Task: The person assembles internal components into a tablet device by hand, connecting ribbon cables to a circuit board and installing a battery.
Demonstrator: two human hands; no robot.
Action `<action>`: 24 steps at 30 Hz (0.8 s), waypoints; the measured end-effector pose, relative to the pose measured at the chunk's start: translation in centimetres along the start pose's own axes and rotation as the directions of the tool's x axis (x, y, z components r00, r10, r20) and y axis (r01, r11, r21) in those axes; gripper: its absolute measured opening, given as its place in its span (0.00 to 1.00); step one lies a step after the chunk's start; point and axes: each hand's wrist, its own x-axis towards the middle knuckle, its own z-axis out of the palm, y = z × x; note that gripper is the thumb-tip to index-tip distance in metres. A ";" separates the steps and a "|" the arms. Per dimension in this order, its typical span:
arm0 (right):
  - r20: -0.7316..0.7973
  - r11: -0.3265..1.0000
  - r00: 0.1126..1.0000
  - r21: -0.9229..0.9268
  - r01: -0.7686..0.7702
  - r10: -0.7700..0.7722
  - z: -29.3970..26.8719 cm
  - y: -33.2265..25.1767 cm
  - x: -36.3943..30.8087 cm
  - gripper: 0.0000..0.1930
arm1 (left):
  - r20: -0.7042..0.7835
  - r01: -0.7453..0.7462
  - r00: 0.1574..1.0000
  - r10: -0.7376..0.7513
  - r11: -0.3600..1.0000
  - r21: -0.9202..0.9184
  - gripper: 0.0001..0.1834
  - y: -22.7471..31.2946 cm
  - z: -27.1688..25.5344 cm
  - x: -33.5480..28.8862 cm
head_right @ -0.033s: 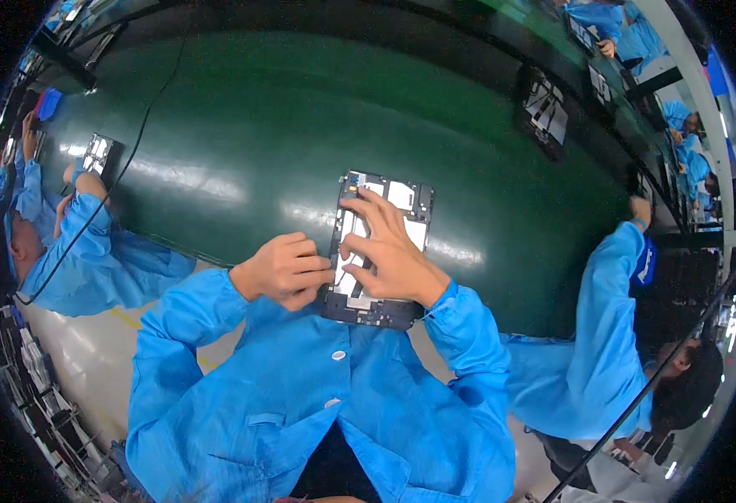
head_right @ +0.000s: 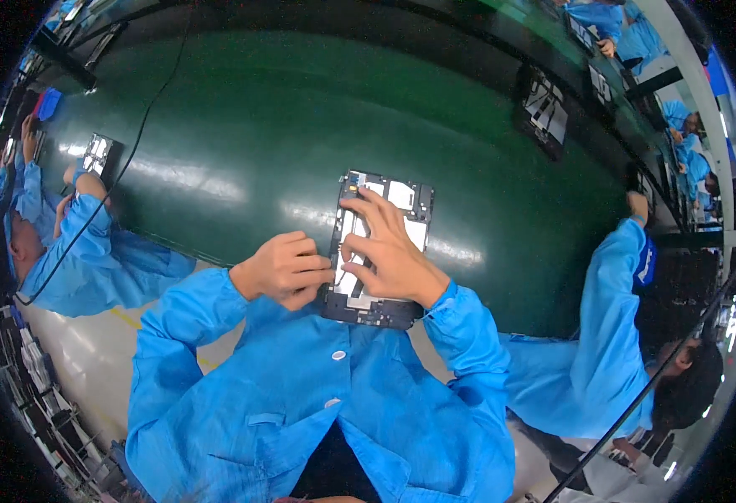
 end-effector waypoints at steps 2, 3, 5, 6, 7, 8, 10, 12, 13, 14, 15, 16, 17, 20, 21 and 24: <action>-0.006 1.000 1.000 -0.008 0.004 -0.004 0.1 -0.2 0.1 0.10 | 0.003 0.004 1.000 -0.004 1.000 -0.005 0.23 -0.3 -0.2 0.1; -0.022 0.999 1.000 -0.047 0.000 -0.001 0.2 -0.3 0.2 0.09 | 0.003 -0.007 1.000 0.007 1.000 -0.002 0.23 -0.3 -0.2 0.1; -0.039 0.997 0.999 -0.083 -0.008 0.005 0.6 -0.4 0.2 0.08 | 0.007 -0.018 1.000 0.018 1.000 -0.002 0.23 -0.5 -0.2 0.1; -0.077 0.990 0.996 -0.142 0.021 -0.032 1.0 -0.4 0.4 0.08 | 0.033 -0.044 0.999 0.043 0.999 0.024 0.23 -0.6 -0.3 0.0; -0.114 0.978 0.991 -0.202 0.047 -0.071 1.2 -0.4 0.5 0.08 | 0.060 -0.072 0.996 0.069 0.996 0.048 0.23 -0.7 -0.5 0.2; -0.117 0.979 0.991 -0.201 0.044 -0.069 1.5 -0.3 0.7 0.08 | 0.063 -0.074 0.995 0.071 0.996 0.046 0.23 -0.7 -0.7 0.4; -0.150 0.928 0.968 -0.347 0.137 -0.199 1.8 0.1 1.1 0.07 | 0.090 -0.138 0.988 0.128 0.984 0.116 0.18 -0.9 -1.1 0.8; -0.168 0.920 0.961 -0.362 0.149 -0.221 2.0 0.6 1.3 0.07 | 0.109 -0.169 0.982 0.155 0.977 0.129 0.19 -1.4 -1.2 0.9; -0.182 0.912 0.952 -0.378 0.162 -0.245 1.9 0.9 1.5 0.07 | 0.125 -0.198 0.976 0.181 0.970 0.142 0.19 -1.8 -1.2 1.0; -0.186 0.912 0.952 -0.378 0.159 -0.243 1.8 1.3 1.8 0.07 | 0.128 -0.201 0.975 0.184 0.969 0.141 0.19 -2.2 -1.2 1.1; -0.211 0.919 0.942 -0.353 0.174 -0.260 1.6 1.6 2.1 0.07 | 0.119 -0.201 0.976 0.184 0.967 0.154 0.19 -2.6 -1.2 1.3; -0.237 0.925 0.931 -0.328 0.190 -0.276 1.4 1.9 2.4 0.08 | 0.109 -0.201 0.977 0.184 0.965 0.167 0.19 -2.9 -1.2 1.4; -0.242 0.926 0.931 -0.329 0.187 -0.274 1.3 2.1 2.5 0.08 | 0.112 -0.205 0.976 0.188 0.965 0.165 0.19 -3.3 -1.2 1.5; -0.341 0.962 0.912 -0.221 0.158 -0.228 1.2 2.5 2.6 0.09 | 0.096 -0.203 0.978 0.187 0.961 0.190 0.19 -4.0 -1.3 1.7; -0.345 0.963 0.912 -0.220 0.154 -0.224 1.2 2.6 2.7 0.09 | 0.091 -0.196 0.979 0.182 0.964 0.182 0.19 -4.1 -1.2 1.6; -0.355 0.977 0.917 -0.171 0.129 -0.183 1.4 2.8 2.5 0.10 | 0.088 -0.179 0.982 0.166 0.968 0.174 0.19 -4.1 -1.4 1.6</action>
